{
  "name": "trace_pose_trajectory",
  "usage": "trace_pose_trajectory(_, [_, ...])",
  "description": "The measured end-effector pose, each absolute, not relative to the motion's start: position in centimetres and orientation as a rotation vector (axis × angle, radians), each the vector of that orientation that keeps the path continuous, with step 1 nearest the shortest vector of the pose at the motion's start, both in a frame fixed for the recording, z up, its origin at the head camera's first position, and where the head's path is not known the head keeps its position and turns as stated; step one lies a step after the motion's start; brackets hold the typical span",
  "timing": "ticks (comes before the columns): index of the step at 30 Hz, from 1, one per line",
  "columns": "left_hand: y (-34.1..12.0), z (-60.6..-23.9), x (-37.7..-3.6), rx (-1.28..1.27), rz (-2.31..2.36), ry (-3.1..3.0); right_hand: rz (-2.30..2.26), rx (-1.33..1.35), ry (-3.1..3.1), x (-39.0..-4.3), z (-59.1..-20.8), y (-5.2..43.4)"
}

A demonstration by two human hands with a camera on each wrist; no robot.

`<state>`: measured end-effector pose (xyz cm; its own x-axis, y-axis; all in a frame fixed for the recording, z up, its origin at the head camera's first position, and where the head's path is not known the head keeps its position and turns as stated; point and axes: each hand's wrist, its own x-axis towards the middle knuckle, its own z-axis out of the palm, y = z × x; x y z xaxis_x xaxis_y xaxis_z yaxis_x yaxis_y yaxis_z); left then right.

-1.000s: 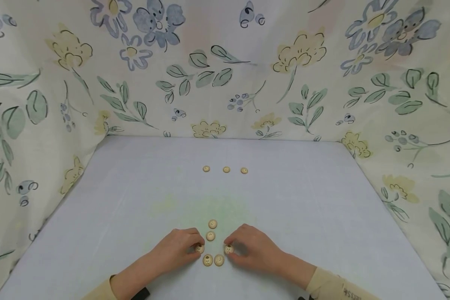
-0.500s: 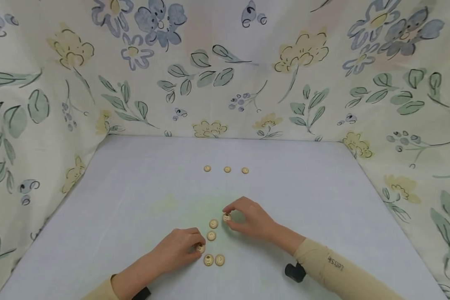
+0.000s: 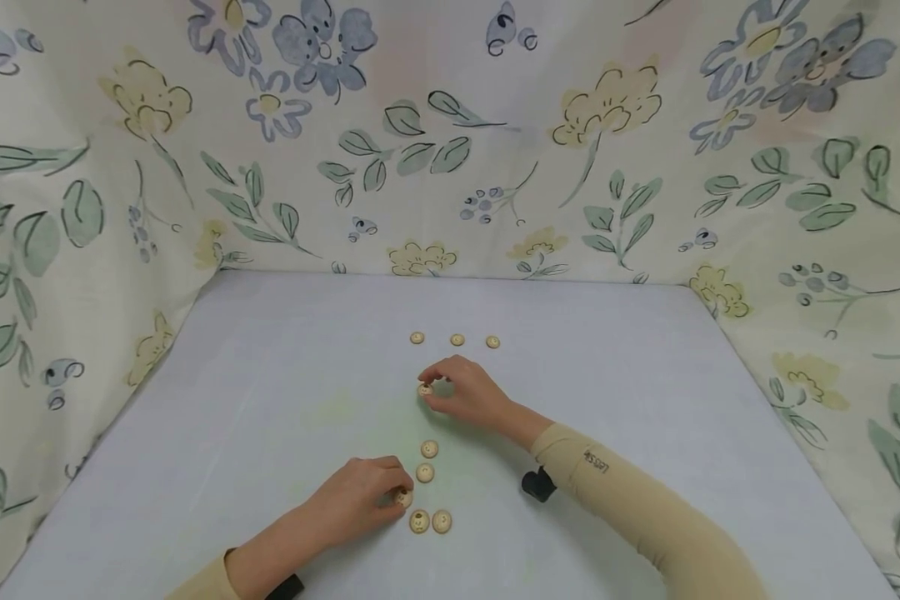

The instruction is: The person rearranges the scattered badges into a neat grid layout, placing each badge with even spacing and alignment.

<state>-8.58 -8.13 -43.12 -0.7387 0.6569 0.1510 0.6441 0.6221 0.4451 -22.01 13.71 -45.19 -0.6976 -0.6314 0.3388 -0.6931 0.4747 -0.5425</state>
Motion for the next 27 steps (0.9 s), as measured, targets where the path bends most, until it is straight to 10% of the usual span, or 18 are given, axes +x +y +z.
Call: trace_pose_trajectory(27, [-8.3,-43.2,-8.7,1.142,0.723,2.803,0.904,1.020,-2.805,-26.0,-46.0,9.8])
